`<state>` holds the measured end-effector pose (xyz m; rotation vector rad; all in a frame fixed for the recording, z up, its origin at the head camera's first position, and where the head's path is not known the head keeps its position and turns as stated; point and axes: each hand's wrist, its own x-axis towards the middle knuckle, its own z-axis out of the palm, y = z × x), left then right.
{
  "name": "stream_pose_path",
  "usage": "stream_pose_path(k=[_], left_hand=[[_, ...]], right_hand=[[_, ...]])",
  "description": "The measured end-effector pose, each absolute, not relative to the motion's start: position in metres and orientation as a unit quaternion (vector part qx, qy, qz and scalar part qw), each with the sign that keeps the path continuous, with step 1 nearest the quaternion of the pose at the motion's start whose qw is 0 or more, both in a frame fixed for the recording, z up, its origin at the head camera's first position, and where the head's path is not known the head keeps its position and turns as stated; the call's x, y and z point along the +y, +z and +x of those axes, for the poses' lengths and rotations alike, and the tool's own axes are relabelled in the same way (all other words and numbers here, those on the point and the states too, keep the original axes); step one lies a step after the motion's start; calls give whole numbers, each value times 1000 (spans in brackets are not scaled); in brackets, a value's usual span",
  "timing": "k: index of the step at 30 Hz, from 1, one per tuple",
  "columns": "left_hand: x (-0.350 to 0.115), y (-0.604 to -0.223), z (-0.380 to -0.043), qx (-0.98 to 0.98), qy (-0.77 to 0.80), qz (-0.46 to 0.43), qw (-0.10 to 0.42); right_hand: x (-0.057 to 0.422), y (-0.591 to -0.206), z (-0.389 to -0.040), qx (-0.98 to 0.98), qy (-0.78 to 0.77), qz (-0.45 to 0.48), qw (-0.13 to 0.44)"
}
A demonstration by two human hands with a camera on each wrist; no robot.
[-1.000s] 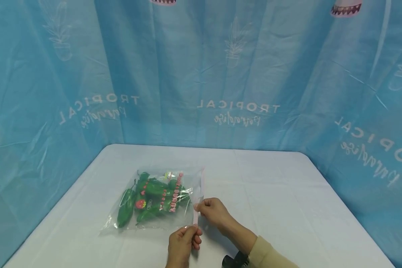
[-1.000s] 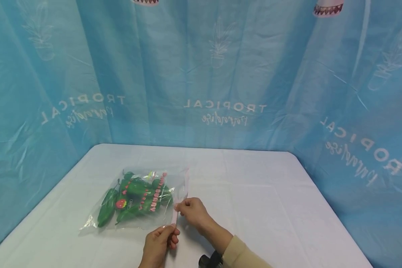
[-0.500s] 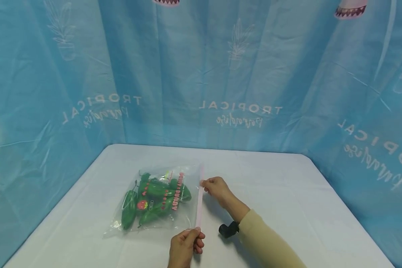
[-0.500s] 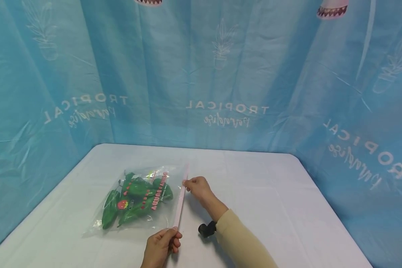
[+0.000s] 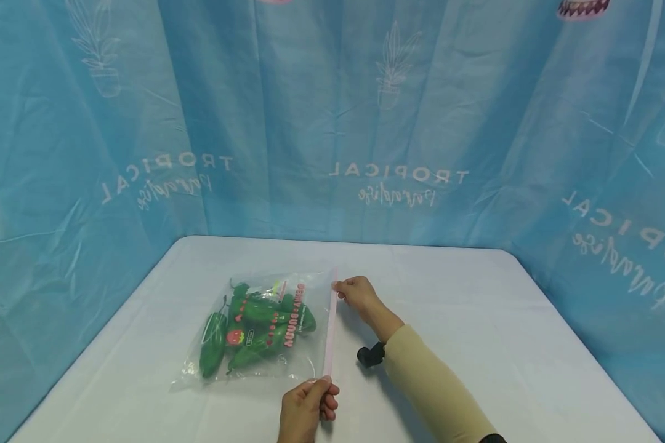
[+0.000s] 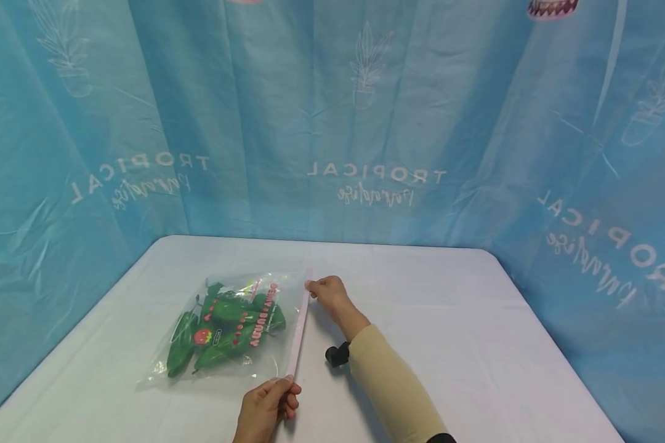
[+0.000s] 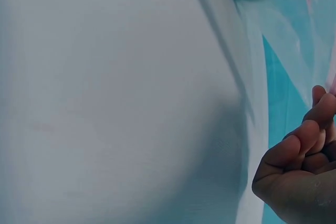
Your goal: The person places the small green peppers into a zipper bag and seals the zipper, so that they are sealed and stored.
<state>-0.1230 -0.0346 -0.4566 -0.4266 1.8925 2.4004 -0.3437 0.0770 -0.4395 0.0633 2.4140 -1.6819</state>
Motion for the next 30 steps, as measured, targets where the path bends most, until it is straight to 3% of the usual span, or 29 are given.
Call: stream_pose_path(k=[10,16,23,30], left_hand=[[-36,-458,-118,637,757,-142,39],[-36,-458,-116,653,743,-137,49],[-39,-457,-119,663,740,-99,54],[-46,-451,-113,660,740,-70,106]], right_hand=[[80,-436,-366,816,-571,50,82],[85,-435,-365,826,-554,37,99],[106,-427,-353,846,-521,-8,114],[131,-413,-328,859,-504,-52,80]])
